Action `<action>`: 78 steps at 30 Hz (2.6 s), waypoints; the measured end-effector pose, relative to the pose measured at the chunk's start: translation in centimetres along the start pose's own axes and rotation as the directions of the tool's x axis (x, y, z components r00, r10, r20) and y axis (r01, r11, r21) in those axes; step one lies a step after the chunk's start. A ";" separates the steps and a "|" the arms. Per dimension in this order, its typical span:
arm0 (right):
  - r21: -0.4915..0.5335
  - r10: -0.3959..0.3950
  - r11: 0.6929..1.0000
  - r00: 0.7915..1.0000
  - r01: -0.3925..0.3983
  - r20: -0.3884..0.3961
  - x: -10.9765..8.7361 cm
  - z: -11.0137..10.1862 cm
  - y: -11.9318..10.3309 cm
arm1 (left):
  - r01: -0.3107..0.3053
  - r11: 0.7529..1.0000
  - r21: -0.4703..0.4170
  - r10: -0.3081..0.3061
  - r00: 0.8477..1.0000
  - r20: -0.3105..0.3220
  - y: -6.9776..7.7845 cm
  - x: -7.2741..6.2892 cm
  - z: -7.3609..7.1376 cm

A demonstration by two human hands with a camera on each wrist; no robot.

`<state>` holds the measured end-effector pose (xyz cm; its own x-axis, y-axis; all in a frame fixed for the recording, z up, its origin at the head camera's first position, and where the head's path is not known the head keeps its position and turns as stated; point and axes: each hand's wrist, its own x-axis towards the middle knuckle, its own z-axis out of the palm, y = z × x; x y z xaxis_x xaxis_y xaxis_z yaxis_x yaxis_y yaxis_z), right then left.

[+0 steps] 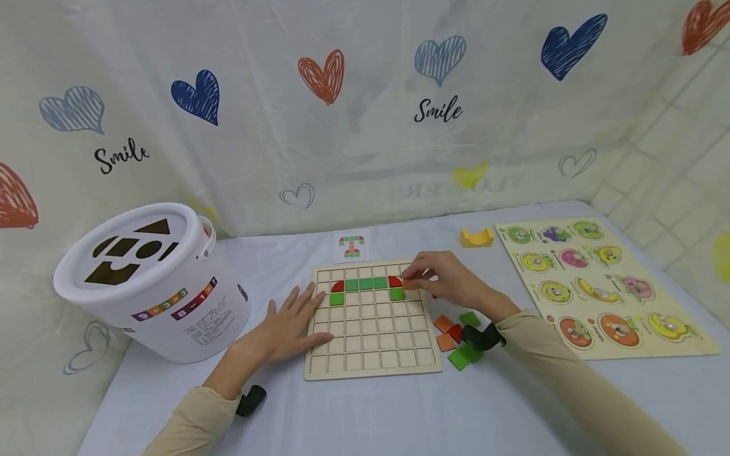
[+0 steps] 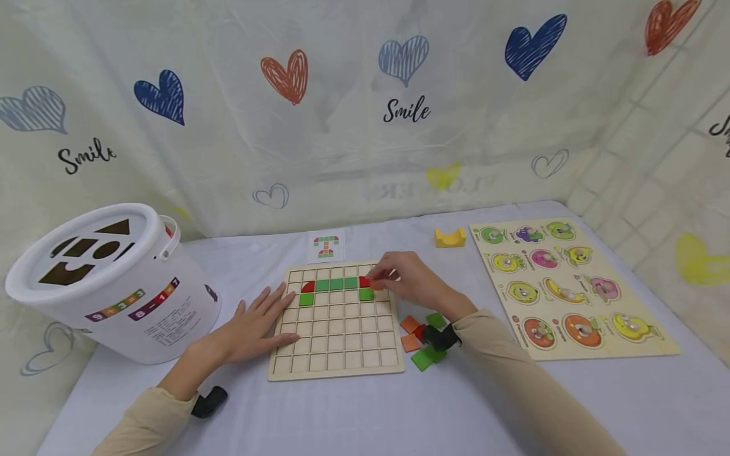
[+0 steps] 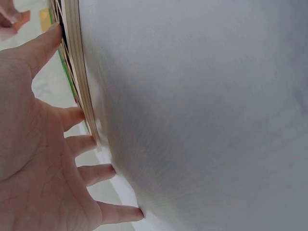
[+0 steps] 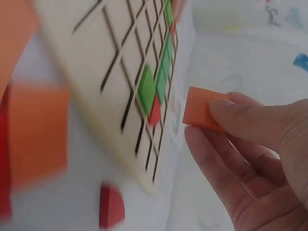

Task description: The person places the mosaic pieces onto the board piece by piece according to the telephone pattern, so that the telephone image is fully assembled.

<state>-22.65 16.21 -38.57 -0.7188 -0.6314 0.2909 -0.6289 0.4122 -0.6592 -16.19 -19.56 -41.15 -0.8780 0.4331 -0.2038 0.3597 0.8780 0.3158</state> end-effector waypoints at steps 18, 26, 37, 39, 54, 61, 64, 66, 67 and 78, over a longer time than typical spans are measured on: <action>0.023 -0.041 0.999 0.991 0.038 0.124 5.2 5.6 -1.2 | 0.015 1.000 0.010 -0.015 1.000 0.022 -0.3 0.2 -0.1; -0.012 -0.023 1.000 0.992 0.025 0.121 5.1 5.8 -0.9 | 0.022 0.999 0.026 -0.023 0.999 0.032 -0.1 0.5 -0.1; -0.066 -0.017 0.997 0.988 0.027 0.154 5.3 6.0 -1.2 | 0.021 1.000 0.002 -0.021 1.000 0.020 -0.1 0.2 -0.1; -0.084 -0.025 0.996 0.987 0.038 0.156 5.3 6.1 -1.3 | 0.021 1.000 0.003 -0.021 1.000 0.017 -0.1 0.1 -0.1; -0.249 0.009 0.968 0.981 0.040 0.192 5.5 6.3 -2.5 | 0.014 1.000 0.004 -0.014 1.000 0.010 0.0 0.2 -0.1; -0.272 0.010 0.962 0.983 0.040 0.181 5.5 6.5 -2.6 | 0.017 1.000 0.002 -0.017 1.000 0.013 0.1 0.1 -0.2; -0.278 0.009 0.960 0.985 0.040 0.174 5.5 6.5 -2.6 | 0.016 1.000 -0.001 -0.016 1.000 0.014 0.1 0.1 -0.2; -0.281 0.008 0.959 0.985 0.041 0.173 5.5 6.5 -2.6 | 0.015 1.000 0.000 -0.015 1.000 0.013 0.1 0.1 -0.2; -0.282 0.007 0.958 0.985 0.043 0.173 5.5 6.5 -2.6 | 0.014 1.000 0.000 -0.014 1.000 0.013 0.1 0.1 -0.2; -0.277 0.016 0.960 0.985 0.033 0.172 5.7 6.5 -2.7 | 0.017 1.000 0.010 -0.017 1.000 0.009 -0.1 0.2 0.0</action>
<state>-23.13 7.17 -39.63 -0.6671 -0.7284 0.1563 -0.7095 0.5574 -0.4311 -16.45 -19.56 -41.19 -0.8812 0.4200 -0.2172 0.3480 0.8870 0.3035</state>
